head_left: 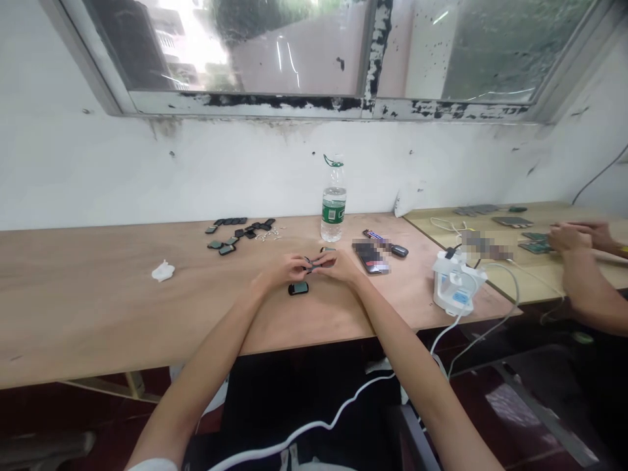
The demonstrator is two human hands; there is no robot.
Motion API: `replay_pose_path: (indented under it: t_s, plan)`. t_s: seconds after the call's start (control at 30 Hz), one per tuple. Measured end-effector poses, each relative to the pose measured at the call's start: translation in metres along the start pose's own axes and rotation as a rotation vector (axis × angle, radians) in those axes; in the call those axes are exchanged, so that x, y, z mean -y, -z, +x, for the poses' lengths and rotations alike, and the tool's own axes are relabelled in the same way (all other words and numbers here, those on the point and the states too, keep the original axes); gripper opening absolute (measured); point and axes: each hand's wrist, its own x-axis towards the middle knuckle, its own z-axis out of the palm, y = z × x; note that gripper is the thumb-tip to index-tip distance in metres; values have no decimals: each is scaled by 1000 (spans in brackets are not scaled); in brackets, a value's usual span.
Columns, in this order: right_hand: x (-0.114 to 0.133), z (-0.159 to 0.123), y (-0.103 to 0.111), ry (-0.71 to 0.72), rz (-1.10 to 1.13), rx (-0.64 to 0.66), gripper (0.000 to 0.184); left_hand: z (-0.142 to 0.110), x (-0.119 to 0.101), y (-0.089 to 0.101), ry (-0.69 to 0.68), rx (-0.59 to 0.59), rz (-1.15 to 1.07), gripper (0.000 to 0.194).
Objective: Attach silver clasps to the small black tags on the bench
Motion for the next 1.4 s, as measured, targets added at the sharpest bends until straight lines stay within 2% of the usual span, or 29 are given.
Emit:
replay_pose_path:
  t_s: [0.17, 0.4, 0.63, 0.73, 0.83, 0.93, 1.0, 1.17, 1.3, 1.4]
  plan:
    - [-1, 0, 1, -1, 56, -13, 34, 2, -1, 1, 4, -28, -50, 21]
    - [0, 1, 0, -32, 71, -34, 33, 1, -15, 21, 203, 79, -230, 29]
    - [1, 1, 1, -41, 72, -6, 34, 1, -22, 21, 192, 97, -291, 31]
    - [1, 1, -1, -41, 110, -9, 35, 2, -23, 21, 199, 64, -322, 30]
    - [1, 0, -3, -49, 98, 1, 35, 2, -14, 22, 265, -24, -351, 33]
    - [3, 0, -6, -69, 19, 46, 33, -2, 6, 26, 401, -217, -326, 37]
    - [5, 0, -9, -74, -51, 72, 29, -7, 21, 31, 500, -294, -258, 40]
    - [9, 2, -14, -42, -171, 101, 22, -21, 47, 36, 496, -265, 29, 25]
    - [12, 2, -15, -14, -230, 150, 19, -23, 57, 30, 500, -232, 59, 16]
    - [15, 3, -15, 24, -278, 179, 16, -22, 60, 25, 505, -204, 73, 18]
